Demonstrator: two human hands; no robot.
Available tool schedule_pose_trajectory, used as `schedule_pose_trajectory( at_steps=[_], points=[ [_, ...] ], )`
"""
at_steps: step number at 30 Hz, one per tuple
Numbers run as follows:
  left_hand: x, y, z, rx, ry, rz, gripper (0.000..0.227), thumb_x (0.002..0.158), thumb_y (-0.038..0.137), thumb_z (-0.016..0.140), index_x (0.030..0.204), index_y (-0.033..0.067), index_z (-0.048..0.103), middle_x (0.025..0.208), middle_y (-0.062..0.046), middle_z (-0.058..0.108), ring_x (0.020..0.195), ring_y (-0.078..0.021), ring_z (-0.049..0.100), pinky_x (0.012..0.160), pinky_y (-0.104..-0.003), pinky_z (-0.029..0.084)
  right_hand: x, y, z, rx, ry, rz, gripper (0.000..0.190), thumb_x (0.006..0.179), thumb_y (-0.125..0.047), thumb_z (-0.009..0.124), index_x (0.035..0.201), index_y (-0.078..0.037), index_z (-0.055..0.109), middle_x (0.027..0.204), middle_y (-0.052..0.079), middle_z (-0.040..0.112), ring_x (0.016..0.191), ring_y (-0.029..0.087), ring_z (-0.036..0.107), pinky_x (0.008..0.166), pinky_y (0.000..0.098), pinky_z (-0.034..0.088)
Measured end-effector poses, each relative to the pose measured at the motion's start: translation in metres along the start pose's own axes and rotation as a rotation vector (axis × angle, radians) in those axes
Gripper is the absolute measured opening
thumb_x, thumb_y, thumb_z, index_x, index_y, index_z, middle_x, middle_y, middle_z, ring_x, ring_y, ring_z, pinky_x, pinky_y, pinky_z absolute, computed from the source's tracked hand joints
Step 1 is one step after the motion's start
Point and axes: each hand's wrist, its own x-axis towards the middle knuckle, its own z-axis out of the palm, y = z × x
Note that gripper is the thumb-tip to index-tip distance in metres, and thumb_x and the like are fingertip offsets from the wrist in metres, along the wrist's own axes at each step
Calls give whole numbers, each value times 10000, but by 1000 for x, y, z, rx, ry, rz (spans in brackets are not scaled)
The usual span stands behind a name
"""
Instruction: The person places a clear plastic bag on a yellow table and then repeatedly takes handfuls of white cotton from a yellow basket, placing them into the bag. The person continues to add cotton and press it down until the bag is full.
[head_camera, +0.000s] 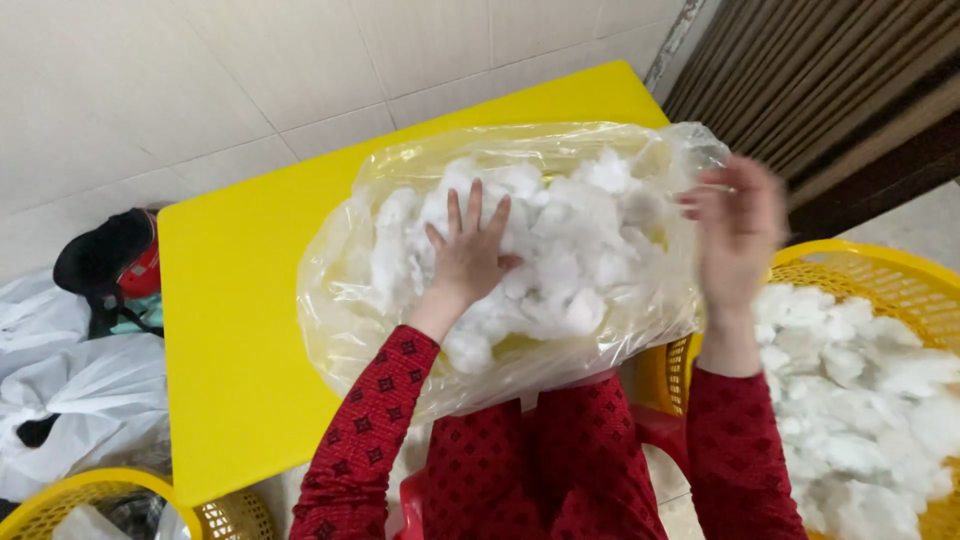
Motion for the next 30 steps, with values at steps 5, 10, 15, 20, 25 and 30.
schedule_pose_trajectory(
  at_steps=[5, 10, 15, 20, 25, 30],
  points=[
    [21, -14, 33, 172, 62, -114, 822, 903, 214, 651, 1611, 350, 255, 1706, -113, 40, 1537, -477, 5, 1020, -892, 170, -11, 26, 93, -1086, -1051, 356, 891, 835, -466, 787, 1592, -317, 339, 1690, 118, -28, 1553, 371, -42, 1182, 685, 143],
    [30, -50, 38, 330, 34, -211, 732, 934, 162, 557, 1599, 319, 296, 1702, -164, 35, 1502, -576, 9, 1033, -863, 190, -21, 85, 104, -1180, -1148, 306, 914, 881, -401, 722, 1623, -243, 211, 1725, 95, -15, 1577, 362, -41, 1159, 741, 151],
    [38, -73, 39, 597, -179, -212, 448, 1015, 245, 516, 1462, 230, 536, 1777, -196, 75, 1598, -528, 35, 1125, -816, 160, -14, 106, 105, -1116, -1110, 276, 897, 898, -425, 723, 1607, -197, 224, 1719, 110, 35, 1577, 361, -3, 1159, 743, 147],
    [33, -68, 3, 40, -162, -249, 849, 860, 151, 647, 1603, 277, 257, 1709, -130, 6, 1546, -445, 56, 1119, -777, 199, 13, 52, 91, -788, -1026, 437, 981, 838, -379, 790, 1610, -225, 205, 1660, 98, 177, 1561, 315, 125, 1201, 682, 89],
    [24, -57, -42, -64, -294, -221, 1011, 794, 290, 779, 1622, 287, 200, 1723, -99, 25, 1567, -378, 139, 1204, -673, 227, 19, 4, 44, -497, -888, 243, 724, 890, -261, 727, 1530, -144, 409, 1629, 135, 350, 1473, 309, 374, 1177, 468, 327],
    [42, -16, 7, -58, -22, -52, 1033, 837, 526, 758, 1615, 182, 173, 1703, -157, -27, 1567, -441, 24, 1141, -768, 160, -8, 17, -94, -5, -748, 467, 474, 939, -117, 643, 1405, -69, 569, 1288, 85, 705, 1166, 188, 689, 990, 332, 547]
  ],
)
